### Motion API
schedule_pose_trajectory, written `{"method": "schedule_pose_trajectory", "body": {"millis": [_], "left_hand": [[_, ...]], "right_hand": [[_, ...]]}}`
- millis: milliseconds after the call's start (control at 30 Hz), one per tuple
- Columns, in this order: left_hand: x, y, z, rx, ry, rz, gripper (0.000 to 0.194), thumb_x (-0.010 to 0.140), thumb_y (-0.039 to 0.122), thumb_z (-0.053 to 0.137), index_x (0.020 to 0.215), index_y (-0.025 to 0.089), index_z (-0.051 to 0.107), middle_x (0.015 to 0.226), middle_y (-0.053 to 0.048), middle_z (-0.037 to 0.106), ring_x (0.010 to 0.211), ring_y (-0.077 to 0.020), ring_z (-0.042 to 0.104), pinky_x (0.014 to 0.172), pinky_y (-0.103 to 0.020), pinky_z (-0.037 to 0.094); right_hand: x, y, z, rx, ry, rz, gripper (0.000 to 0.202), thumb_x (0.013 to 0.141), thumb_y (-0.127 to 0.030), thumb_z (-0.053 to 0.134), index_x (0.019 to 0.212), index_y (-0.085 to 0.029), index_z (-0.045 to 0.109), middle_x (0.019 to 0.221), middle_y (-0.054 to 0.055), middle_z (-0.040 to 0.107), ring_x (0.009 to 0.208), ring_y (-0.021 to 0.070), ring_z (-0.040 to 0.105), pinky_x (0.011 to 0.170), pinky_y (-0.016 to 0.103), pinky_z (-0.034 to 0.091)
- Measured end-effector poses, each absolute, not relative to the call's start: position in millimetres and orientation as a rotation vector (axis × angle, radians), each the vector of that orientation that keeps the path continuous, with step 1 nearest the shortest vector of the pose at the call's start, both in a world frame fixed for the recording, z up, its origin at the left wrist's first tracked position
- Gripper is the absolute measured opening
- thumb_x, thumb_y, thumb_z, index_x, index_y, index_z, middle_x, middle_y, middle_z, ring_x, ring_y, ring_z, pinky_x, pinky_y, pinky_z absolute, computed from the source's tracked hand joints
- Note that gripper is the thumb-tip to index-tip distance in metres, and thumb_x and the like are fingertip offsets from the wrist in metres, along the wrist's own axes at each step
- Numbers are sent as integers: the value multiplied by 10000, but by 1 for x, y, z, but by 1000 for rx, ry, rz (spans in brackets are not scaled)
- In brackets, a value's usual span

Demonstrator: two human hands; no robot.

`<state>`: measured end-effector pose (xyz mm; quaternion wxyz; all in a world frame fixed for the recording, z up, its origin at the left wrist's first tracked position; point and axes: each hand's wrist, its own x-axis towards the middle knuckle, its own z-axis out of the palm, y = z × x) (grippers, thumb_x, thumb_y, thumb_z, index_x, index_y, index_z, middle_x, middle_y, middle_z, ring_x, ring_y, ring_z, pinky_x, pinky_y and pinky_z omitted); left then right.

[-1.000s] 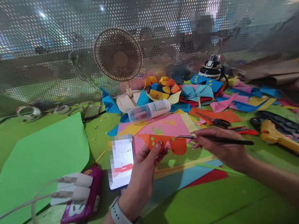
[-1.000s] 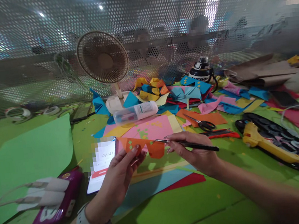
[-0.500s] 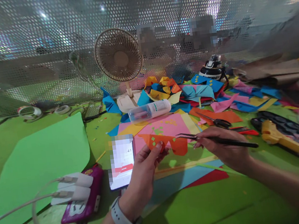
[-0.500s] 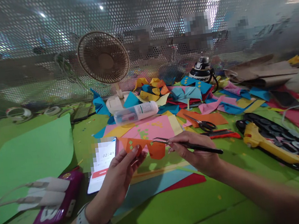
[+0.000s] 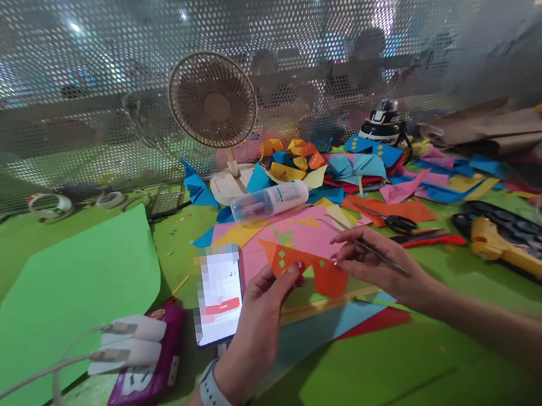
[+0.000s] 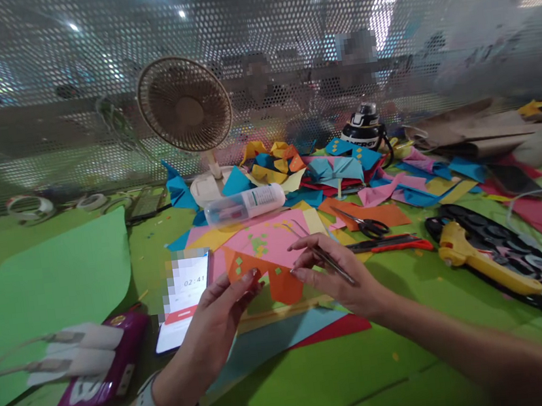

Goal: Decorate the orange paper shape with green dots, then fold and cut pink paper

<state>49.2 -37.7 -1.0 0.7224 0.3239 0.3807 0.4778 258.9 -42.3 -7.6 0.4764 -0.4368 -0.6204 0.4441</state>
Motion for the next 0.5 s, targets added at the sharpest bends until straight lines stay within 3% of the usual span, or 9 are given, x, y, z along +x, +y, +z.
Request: {"method": "schedule_pose_trajectory", "body": {"millis": [267, 500], "left_hand": [[57, -46, 2, 674, 820, 1018, 308, 695, 236, 786, 984, 189, 692, 988, -51, 723, 837, -164, 672, 769, -268, 521], [58, -47, -1, 683, 799, 1018, 254, 720, 189, 761, 965, 185, 693, 981, -45, 723, 838, -148, 660, 751, -240, 522]], "right_hand": [[247, -49, -11, -1073, -1424, 1152, 263, 817, -273, 653, 1059, -246, 554, 817, -2, 620, 782, 130, 606, 707, 248, 501], [246, -50, -12, -1089, -1439, 1155, 278, 819, -294, 646, 1072, -242, 542, 827, 10, 613, 779, 140, 601, 687, 258, 501]]}}
